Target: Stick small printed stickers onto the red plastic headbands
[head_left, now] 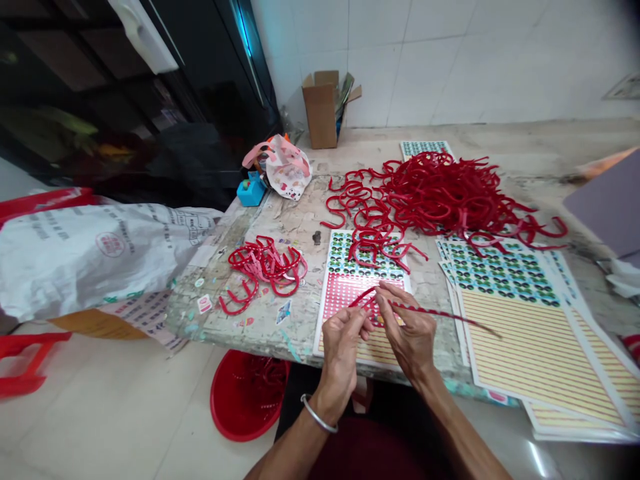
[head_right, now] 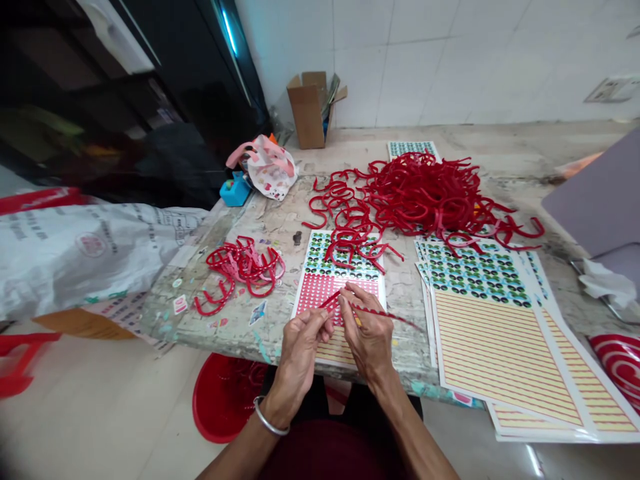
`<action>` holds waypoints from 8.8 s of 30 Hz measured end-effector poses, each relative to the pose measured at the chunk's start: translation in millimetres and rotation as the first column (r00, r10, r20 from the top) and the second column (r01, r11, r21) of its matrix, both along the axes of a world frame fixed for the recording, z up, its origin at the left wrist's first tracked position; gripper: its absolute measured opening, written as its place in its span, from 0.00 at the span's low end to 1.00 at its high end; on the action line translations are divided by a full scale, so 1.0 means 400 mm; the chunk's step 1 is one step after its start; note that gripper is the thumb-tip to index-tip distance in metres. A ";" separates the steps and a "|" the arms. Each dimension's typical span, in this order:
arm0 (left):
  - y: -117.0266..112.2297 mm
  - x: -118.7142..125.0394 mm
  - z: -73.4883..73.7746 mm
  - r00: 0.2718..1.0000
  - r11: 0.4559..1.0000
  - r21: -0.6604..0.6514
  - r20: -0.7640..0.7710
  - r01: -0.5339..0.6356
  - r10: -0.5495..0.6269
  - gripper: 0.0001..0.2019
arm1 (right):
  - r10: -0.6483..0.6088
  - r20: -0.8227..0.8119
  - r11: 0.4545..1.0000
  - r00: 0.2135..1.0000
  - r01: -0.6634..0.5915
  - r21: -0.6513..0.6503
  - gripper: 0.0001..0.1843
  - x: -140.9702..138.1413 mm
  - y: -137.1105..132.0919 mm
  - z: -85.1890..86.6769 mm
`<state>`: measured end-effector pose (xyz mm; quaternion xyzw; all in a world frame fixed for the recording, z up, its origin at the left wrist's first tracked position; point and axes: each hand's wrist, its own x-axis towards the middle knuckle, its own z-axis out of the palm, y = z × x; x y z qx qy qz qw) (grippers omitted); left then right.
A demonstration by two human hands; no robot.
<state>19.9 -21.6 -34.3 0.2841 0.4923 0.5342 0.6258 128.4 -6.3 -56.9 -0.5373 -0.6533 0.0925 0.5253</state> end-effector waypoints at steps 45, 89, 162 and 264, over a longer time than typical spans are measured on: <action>-0.020 -0.046 -0.002 0.969 0.991 -0.088 0.233 0.099 -0.076 0.08 | 0.003 -0.585 0.864 0.811 -0.296 -0.407 0.14 0.035 0.026 -0.019; -0.048 -0.067 0.010 0.937 0.937 -0.039 0.033 0.348 -0.347 0.08 | 0.198 -0.167 0.963 0.966 -0.223 -0.150 0.08 0.032 -0.022 0.045; -0.047 -0.084 0.030 0.802 0.807 0.212 -0.401 0.551 -0.442 0.13 | 0.054 -0.574 0.770 0.817 -0.400 -0.498 0.14 0.001 -0.061 0.030; 0.064 -0.063 -0.053 0.908 0.959 0.262 -0.419 0.108 0.012 0.11 | 0.129 0.008 0.948 0.992 -0.121 -0.295 0.10 0.082 0.012 -0.020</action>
